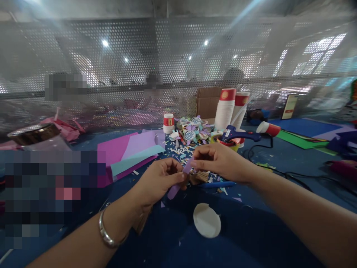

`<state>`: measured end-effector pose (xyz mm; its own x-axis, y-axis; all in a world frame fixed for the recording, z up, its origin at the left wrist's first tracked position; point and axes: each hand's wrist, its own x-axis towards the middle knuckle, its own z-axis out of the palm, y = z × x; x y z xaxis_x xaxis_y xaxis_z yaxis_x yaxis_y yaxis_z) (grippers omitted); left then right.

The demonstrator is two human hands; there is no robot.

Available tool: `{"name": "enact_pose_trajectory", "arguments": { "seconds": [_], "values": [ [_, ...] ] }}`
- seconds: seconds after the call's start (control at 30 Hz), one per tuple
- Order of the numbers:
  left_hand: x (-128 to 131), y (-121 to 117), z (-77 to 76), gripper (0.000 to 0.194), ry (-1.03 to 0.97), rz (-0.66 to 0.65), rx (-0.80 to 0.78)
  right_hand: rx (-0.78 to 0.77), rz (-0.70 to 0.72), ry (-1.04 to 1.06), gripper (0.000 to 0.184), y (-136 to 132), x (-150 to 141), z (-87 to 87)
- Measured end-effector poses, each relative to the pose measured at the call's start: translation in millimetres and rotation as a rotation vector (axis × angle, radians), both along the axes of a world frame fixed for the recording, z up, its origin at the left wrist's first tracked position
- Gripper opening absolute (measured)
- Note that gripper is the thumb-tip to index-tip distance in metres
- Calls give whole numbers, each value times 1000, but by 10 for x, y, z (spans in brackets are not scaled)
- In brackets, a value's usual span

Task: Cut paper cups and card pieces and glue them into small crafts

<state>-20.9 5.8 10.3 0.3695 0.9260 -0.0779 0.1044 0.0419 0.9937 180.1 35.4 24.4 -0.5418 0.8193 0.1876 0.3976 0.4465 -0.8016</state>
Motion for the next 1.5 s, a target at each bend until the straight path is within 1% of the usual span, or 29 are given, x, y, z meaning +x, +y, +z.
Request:
{"name": "enact_pose_trajectory", "arguments": {
  "seconds": [0.27,0.4,0.43,0.47,0.5,0.57,0.6,0.63,0.67,0.73,0.77,0.8,0.83,0.87,0.97,1.07,1.13,1.2,1.3,1.37,1.43,1.47,1.5],
  "values": [
    [8,-11,2,22,-7,-14,-14,-11,42,-23,22,-23,24,19],
    [4,7,-19,21,57,-42,23,10,20,-29,19,-22,62,40],
    [0,12,-19,22,70,-24,53,8,18,-24,19,-22,78,48],
    [-5,12,-14,26,92,22,110,4,16,-18,20,-23,98,56],
    [-11,7,-1,29,132,95,201,1,12,-10,20,-25,120,65],
    [-20,-33,48,29,266,262,450,3,-4,7,21,-31,175,84],
    [-19,-69,81,25,354,310,582,6,-20,15,21,-36,206,92],
    [-14,-114,114,21,423,294,676,6,-40,25,20,-40,238,100],
    [-3,-165,144,20,476,199,722,2,-57,35,19,-44,269,108],
    [30,-269,173,30,596,-54,763,-13,-86,63,17,-49,327,118],
    [49,-315,168,36,665,-151,773,-24,-96,81,16,-49,352,121],
    [67,-353,148,43,747,-205,771,-33,-104,100,17,-47,373,121],
    [82,-383,117,49,818,-248,778,-36,-114,117,17,-44,392,120],
    [94,-404,78,55,857,-256,795,-34,-127,130,18,-38,408,118],
    [115,-435,-38,63,911,-236,850,-10,-167,143,20,-21,440,111],
    [136,-451,-90,65,1018,-221,844,14,-194,129,22,-14,453,109],
    [159,-463,-90,59,1069,-216,815,24,-205,130,23,-14,454,110],
    [186,-472,-79,48,1077,-226,789,33,-208,143,23,-15,451,109],
    [211,-472,-50,36,1030,-211,754,28,-201,166,23,-17,438,105],
    [194,-447,-14,32,954,-178,660,12,-211,186,23,-21,428,105],
    [133,-383,36,28,876,-132,537,5,-234,218,26,-29,419,109],
    [87,-336,63,25,858,-105,506,2,-247,239,27,-34,416,112],
    [32,-281,87,25,854,-43,495,-2,-259,262,27,-39,415,114]
  ]
}}
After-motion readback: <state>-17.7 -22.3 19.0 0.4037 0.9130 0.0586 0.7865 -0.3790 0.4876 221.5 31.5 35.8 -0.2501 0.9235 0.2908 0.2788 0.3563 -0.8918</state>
